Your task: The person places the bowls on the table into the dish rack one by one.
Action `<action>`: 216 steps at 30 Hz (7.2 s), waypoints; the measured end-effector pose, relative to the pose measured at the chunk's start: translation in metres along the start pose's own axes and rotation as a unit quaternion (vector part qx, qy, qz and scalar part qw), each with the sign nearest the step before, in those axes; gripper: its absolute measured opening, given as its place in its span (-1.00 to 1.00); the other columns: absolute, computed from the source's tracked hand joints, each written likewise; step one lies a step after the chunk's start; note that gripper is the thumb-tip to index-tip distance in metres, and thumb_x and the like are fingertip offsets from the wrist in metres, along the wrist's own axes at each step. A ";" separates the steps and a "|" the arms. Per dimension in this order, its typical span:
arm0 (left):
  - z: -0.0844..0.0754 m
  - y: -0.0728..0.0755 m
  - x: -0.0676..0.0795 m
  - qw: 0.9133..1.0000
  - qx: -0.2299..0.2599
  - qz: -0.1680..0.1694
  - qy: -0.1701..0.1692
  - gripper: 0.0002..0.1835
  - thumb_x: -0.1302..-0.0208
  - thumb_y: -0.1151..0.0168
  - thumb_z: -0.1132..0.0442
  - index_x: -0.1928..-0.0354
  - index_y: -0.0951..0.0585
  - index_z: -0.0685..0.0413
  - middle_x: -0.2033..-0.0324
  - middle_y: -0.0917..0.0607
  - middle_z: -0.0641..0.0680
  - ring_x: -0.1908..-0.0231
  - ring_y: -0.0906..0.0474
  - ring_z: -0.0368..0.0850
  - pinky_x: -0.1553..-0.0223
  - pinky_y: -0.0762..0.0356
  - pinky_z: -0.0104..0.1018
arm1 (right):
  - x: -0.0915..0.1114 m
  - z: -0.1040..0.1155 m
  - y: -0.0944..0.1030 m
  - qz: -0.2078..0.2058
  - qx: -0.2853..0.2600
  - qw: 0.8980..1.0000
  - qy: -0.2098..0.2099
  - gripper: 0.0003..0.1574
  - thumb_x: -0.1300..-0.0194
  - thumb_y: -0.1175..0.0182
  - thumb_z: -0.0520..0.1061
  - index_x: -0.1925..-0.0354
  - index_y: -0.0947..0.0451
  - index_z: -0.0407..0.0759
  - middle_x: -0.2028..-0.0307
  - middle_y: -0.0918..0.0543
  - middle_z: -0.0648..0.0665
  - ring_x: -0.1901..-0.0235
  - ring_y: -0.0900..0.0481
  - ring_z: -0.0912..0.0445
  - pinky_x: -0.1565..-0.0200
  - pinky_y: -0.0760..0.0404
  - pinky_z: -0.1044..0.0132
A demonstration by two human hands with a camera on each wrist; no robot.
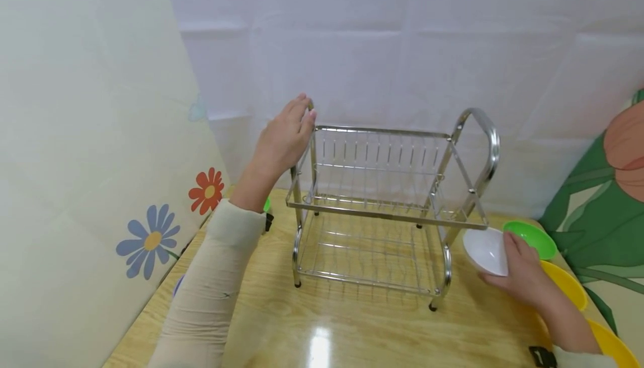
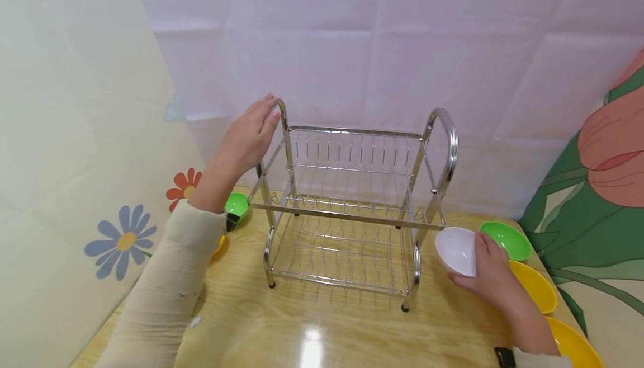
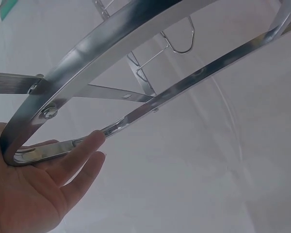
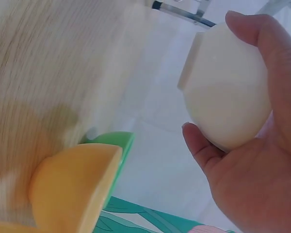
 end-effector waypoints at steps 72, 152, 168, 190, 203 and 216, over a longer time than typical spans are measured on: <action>0.006 0.002 0.007 0.995 0.039 -0.060 0.063 -0.12 -0.40 0.28 -0.45 -0.60 0.28 -0.38 -0.59 -0.02 0.00 -0.50 -0.12 0.15 -0.28 -0.38 0.32 | 0.035 0.176 -0.004 -0.026 -0.005 0.984 0.175 0.46 0.29 -0.65 0.11 -0.43 -0.17 -0.47 -0.38 -0.28 -0.42 -0.24 -0.34 -0.22 -0.02 -0.63 -0.21; -0.016 -0.157 0.189 0.969 -0.053 0.097 -0.221 0.11 -0.18 0.06 -0.60 -0.61 0.04 -0.15 -0.59 -0.05 -0.07 -0.50 -0.17 0.05 -0.37 -0.38 0.10 | 0.013 0.228 -0.032 -0.002 -0.075 0.971 0.227 0.48 0.29 -0.67 0.07 -0.46 -0.15 -0.43 -0.34 -0.35 -0.34 -0.23 -0.48 -0.24 -0.08 -0.67 -0.08; -0.020 -0.169 0.187 0.971 0.004 0.109 -0.211 0.24 -0.04 -0.18 -0.57 -0.58 -0.03 0.05 -0.53 -0.19 0.08 -0.41 -0.35 0.04 -0.31 -0.48 -0.04 | 0.013 0.229 -0.037 0.009 -0.081 0.974 0.213 0.51 0.29 -0.67 0.09 -0.48 -0.10 -0.40 -0.38 -0.31 -0.32 -0.26 -0.45 -0.22 -0.12 -0.65 -0.06; -0.010 -0.170 0.188 0.961 0.206 0.152 -0.107 0.30 0.05 -0.53 -0.25 -0.61 0.11 -0.27 -0.55 -0.10 0.02 -0.34 -0.40 0.08 -0.26 -0.51 0.07 | 0.019 0.215 -0.010 0.011 -0.271 0.940 0.205 -0.02 -0.33 -0.24 -0.31 -0.56 -0.02 -0.01 -0.37 -0.37 -0.11 -0.25 -0.50 0.07 -0.14 -0.65 0.13; -0.018 -0.168 0.194 0.960 0.207 0.112 -0.153 0.38 0.13 -0.59 -0.21 -0.61 0.16 -0.25 -0.55 -0.07 0.03 -0.39 -0.34 0.15 -0.26 -0.50 0.09 | 0.021 0.217 -0.026 -0.097 -0.455 0.879 0.101 -0.51 -0.48 0.11 -0.41 -0.33 -0.29 -0.39 -0.18 -0.53 0.11 -0.16 -0.53 0.31 -0.07 -0.56 0.54; -0.024 -0.173 0.193 0.956 0.205 0.106 -0.179 0.41 0.14 -0.61 -0.17 -0.61 0.17 -0.18 -0.55 -0.06 0.02 -0.39 -0.34 0.09 -0.28 -0.50 -0.01 | 0.024 0.226 -0.036 -0.075 -0.459 0.883 0.062 -0.50 -0.58 0.21 -0.26 -0.40 -0.26 -0.25 -0.22 -0.48 0.02 -0.14 -0.52 0.33 -0.05 -0.58 0.51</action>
Point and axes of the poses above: each hand's wrist, its own x-axis away from the middle knuckle, its own y-axis out of the back of the hand, z = x × y, the point moved 4 cm from there along -x, towards the middle knuckle
